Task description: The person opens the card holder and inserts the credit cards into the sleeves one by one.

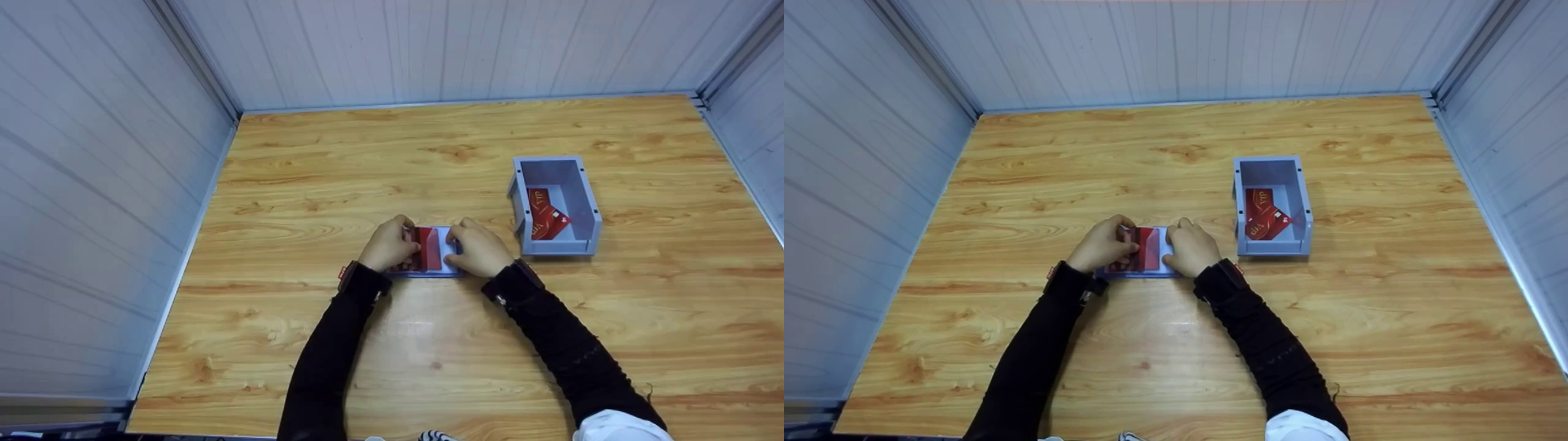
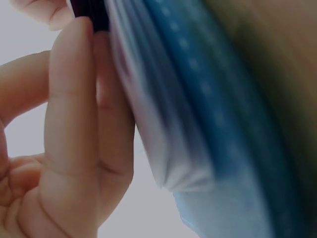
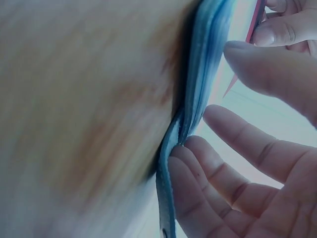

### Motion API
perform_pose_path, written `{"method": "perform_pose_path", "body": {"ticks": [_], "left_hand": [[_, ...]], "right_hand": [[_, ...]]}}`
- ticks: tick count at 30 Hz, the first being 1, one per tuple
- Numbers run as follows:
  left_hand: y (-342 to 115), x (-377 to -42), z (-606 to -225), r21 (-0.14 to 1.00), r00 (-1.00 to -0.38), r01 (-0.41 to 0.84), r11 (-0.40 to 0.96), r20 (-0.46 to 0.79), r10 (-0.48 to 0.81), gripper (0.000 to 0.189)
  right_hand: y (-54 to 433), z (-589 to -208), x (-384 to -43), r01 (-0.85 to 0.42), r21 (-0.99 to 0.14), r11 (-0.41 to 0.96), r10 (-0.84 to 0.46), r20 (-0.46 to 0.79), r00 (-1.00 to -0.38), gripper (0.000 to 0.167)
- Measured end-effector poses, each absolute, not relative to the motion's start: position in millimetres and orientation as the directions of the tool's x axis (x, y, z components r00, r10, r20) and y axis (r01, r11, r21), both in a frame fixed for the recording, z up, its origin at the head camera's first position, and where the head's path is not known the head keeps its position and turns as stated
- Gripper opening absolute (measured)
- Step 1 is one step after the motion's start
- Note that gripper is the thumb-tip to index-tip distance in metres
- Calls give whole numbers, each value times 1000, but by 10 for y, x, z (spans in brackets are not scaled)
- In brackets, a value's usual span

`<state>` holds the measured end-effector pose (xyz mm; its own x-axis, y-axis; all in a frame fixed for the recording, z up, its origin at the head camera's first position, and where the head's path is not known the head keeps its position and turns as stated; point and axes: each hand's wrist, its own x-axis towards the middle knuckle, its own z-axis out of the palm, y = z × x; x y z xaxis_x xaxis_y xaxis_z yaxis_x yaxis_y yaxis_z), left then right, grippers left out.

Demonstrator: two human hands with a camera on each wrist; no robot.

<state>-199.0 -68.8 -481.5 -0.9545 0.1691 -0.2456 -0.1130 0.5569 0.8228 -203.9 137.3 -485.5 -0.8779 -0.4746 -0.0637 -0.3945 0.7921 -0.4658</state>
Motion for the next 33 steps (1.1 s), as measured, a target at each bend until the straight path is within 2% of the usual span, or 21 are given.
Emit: {"method": "perform_pose_path", "body": {"ticks": [23,33], "left_hand": [[-578,-1986,-4816,824,-946,-80,561,-240,218,49],[-515,-2003,-4819,753,-951,2,658,-203,234,50]], "right_hand": [[1387,-4852,-2032,-410,-469,783,-488,-54,-871,37],[1394,-4851,-2038,-420,-470,776,-495,-41,-868,37]]}}
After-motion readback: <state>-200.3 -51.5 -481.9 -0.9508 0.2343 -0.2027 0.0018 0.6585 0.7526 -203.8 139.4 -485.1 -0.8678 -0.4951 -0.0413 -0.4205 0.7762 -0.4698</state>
